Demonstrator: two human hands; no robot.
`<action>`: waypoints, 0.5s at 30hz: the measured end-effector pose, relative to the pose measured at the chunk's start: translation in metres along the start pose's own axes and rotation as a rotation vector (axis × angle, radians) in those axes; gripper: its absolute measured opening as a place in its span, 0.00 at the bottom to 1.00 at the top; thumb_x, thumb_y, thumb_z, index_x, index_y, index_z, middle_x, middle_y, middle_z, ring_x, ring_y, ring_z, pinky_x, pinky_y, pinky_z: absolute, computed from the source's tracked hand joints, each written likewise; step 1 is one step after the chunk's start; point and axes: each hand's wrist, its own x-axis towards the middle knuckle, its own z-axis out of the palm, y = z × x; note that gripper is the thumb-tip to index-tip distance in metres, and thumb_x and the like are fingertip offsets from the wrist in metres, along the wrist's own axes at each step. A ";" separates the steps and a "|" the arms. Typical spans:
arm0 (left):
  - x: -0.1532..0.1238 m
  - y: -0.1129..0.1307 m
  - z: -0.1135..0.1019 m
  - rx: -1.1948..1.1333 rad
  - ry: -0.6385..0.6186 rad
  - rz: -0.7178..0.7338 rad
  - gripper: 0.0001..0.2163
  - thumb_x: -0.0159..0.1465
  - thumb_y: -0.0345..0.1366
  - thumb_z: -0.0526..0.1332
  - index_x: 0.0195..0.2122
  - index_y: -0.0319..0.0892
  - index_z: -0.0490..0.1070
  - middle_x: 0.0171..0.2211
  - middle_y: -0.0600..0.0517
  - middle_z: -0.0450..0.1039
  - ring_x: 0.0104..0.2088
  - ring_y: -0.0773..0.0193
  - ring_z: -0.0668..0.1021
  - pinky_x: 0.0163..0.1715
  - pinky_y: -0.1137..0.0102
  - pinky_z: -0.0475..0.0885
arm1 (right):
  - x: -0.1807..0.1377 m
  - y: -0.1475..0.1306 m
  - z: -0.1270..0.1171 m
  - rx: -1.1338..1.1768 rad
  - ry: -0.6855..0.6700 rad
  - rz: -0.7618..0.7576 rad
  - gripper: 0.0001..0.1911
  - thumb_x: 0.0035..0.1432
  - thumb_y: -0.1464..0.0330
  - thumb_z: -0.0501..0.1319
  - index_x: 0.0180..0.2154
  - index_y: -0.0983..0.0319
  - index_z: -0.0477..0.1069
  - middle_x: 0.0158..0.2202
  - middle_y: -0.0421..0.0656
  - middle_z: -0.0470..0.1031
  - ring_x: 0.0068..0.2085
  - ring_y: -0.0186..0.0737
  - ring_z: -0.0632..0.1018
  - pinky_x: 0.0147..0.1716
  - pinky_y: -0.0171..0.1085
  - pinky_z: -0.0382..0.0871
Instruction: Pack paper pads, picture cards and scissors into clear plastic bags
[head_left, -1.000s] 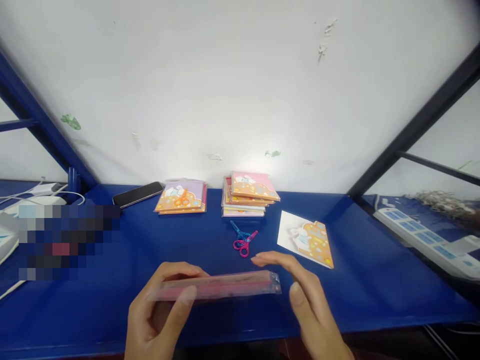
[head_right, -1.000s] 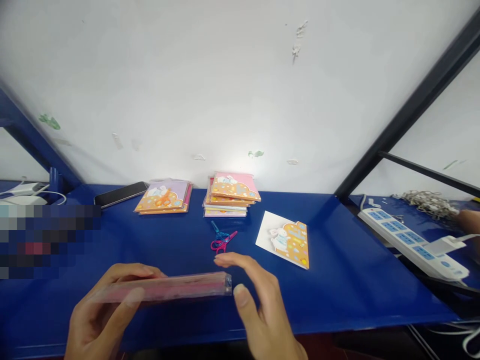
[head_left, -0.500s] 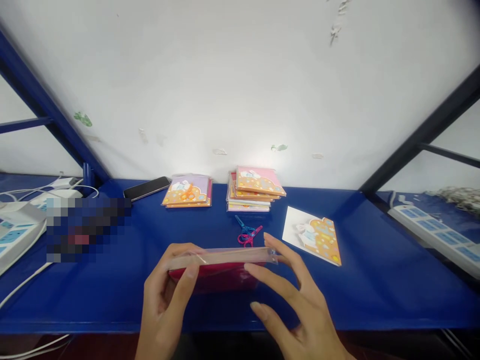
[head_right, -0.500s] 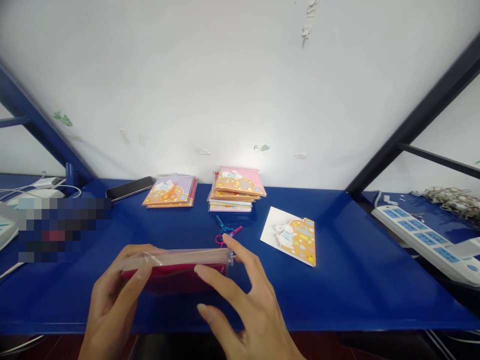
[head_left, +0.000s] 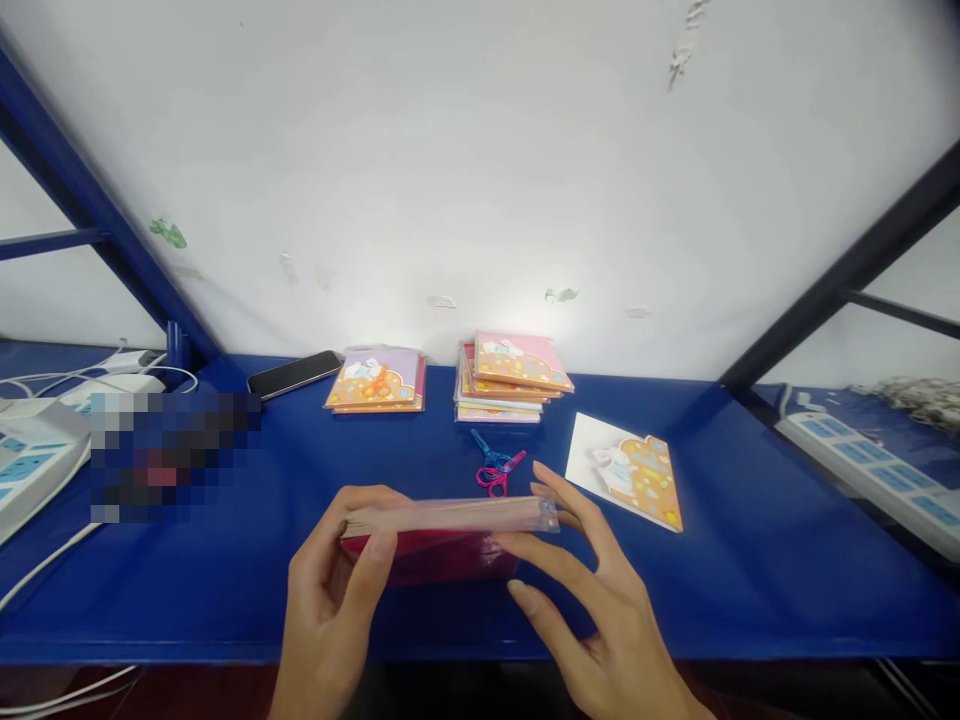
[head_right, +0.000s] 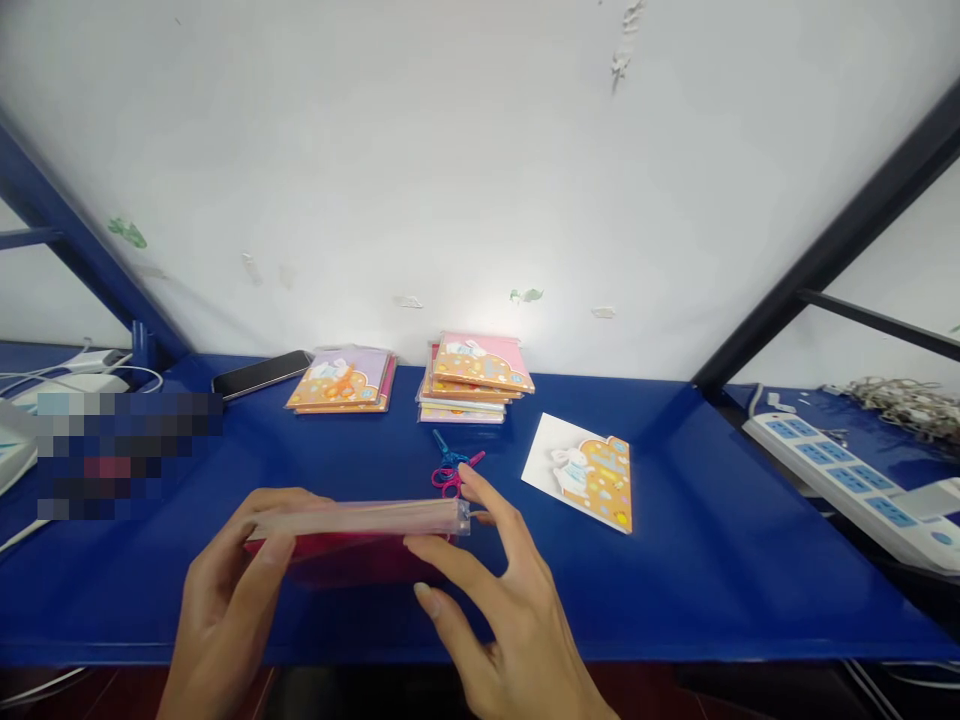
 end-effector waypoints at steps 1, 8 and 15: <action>-0.001 -0.004 -0.003 -0.016 -0.032 0.026 0.08 0.69 0.43 0.61 0.42 0.48 0.76 0.41 0.54 0.75 0.40 0.62 0.77 0.40 0.75 0.72 | 0.000 0.001 0.000 -0.001 -0.010 0.005 0.20 0.68 0.68 0.61 0.59 0.45 0.71 0.74 0.38 0.49 0.64 0.50 0.69 0.59 0.47 0.72; -0.007 -0.027 -0.017 0.039 -0.079 -0.032 0.10 0.62 0.39 0.69 0.45 0.49 0.78 0.48 0.51 0.74 0.46 0.59 0.79 0.46 0.73 0.75 | -0.004 0.024 -0.013 -0.014 0.048 0.112 0.08 0.69 0.65 0.59 0.46 0.49 0.76 0.69 0.38 0.60 0.65 0.48 0.69 0.63 0.48 0.66; -0.006 -0.035 -0.013 0.038 -0.050 -0.083 0.08 0.59 0.43 0.71 0.33 0.45 0.81 0.37 0.50 0.79 0.37 0.58 0.81 0.38 0.72 0.78 | -0.023 0.121 -0.039 -0.424 0.260 0.460 0.41 0.58 0.44 0.63 0.65 0.57 0.61 0.67 0.54 0.65 0.69 0.66 0.60 0.64 0.64 0.59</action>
